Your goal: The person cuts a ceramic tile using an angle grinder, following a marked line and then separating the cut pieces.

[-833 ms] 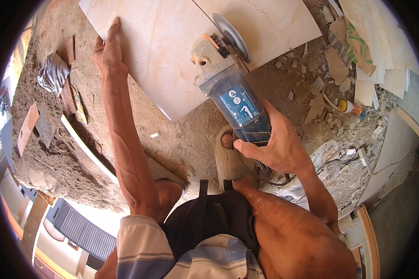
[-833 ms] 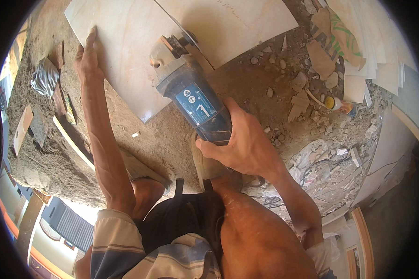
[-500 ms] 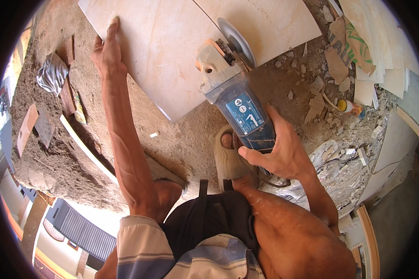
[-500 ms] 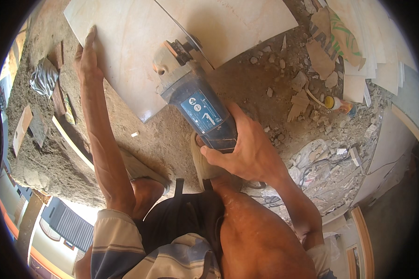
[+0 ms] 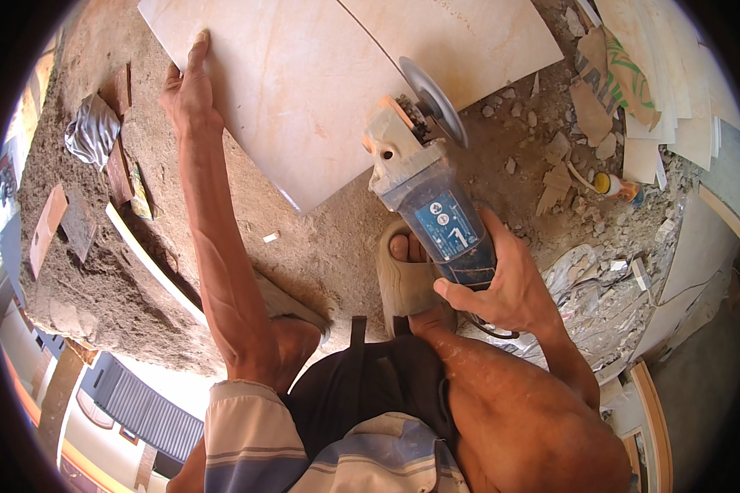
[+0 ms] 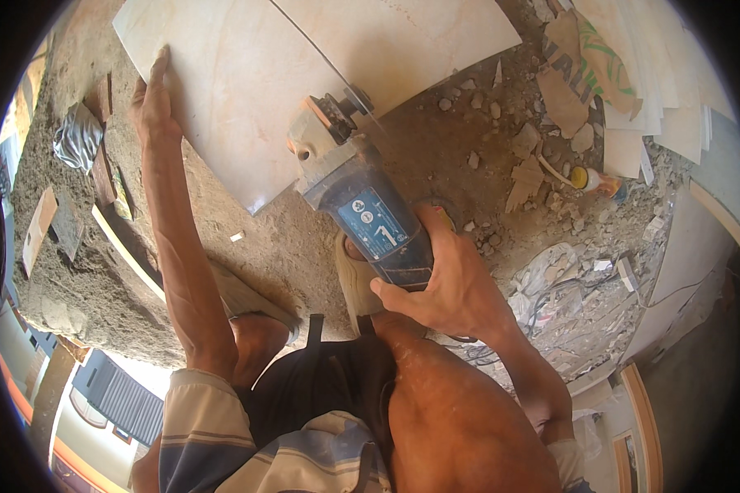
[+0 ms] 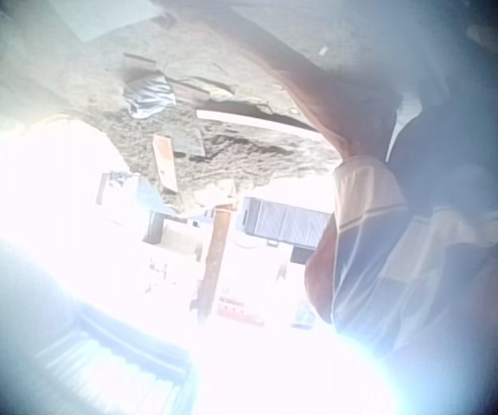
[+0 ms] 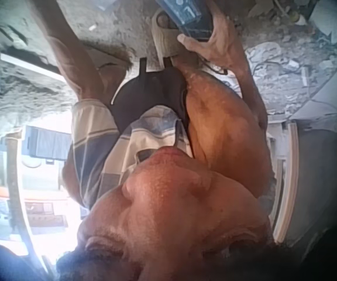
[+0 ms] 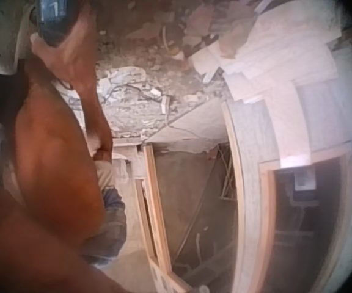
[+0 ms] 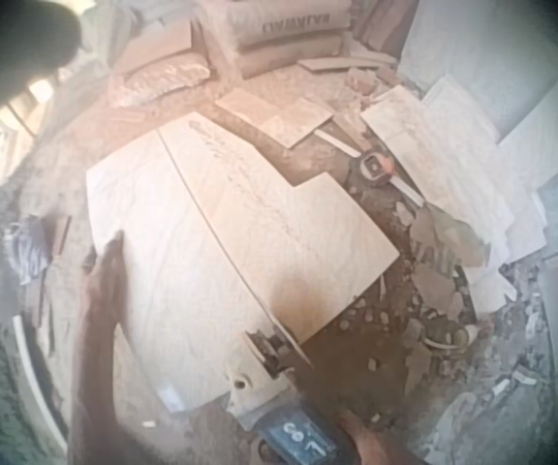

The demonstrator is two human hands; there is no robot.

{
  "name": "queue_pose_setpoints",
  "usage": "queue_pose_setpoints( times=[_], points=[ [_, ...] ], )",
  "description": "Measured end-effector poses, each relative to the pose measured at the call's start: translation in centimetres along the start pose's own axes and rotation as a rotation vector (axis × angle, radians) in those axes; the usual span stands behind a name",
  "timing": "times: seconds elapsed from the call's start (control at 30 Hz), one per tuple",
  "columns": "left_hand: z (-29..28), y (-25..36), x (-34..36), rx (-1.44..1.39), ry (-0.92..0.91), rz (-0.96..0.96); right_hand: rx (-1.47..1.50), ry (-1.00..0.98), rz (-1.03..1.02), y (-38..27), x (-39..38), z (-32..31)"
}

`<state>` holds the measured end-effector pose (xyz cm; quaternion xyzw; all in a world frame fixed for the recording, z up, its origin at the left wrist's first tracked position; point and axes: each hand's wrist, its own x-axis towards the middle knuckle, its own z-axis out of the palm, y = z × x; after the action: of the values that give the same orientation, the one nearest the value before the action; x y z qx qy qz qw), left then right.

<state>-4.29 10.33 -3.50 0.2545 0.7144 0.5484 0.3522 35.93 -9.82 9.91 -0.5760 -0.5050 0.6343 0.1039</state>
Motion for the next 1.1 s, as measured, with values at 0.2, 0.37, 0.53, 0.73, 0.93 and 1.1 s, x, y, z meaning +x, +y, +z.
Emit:
queue_pose_setpoints(
  times=[0.2, 0.37, 0.53, 0.73, 0.93, 1.1],
  points=[
    [0.0, 0.2, -0.1, 0.013, 0.007, -0.015, 0.050, -0.022, -0.008, -1.0, 1.9, 0.0],
    [0.2, 0.2, -0.2, 0.041, 0.005, -0.024, 0.122, -0.055, 0.025, -1.2, 2.8, -0.1],
    [-0.2, -0.1, 0.4, 0.035, -0.006, -0.002, 0.110, -0.048, 0.024, -1.2, 2.7, -0.2],
    [0.3, 0.3, -0.5, 0.045, 0.005, -0.020, 0.096, -0.044, 0.037, -0.9, 2.4, -0.2],
    [0.3, 0.4, -0.6, 0.048, 0.006, -0.022, 0.098, -0.043, 0.047, -1.0, 2.7, -0.2],
    [0.1, 0.3, -0.3, 0.072, 0.023, -0.009, 0.096, -0.048, 0.019, -0.7, 2.8, 0.0]
  ],
)
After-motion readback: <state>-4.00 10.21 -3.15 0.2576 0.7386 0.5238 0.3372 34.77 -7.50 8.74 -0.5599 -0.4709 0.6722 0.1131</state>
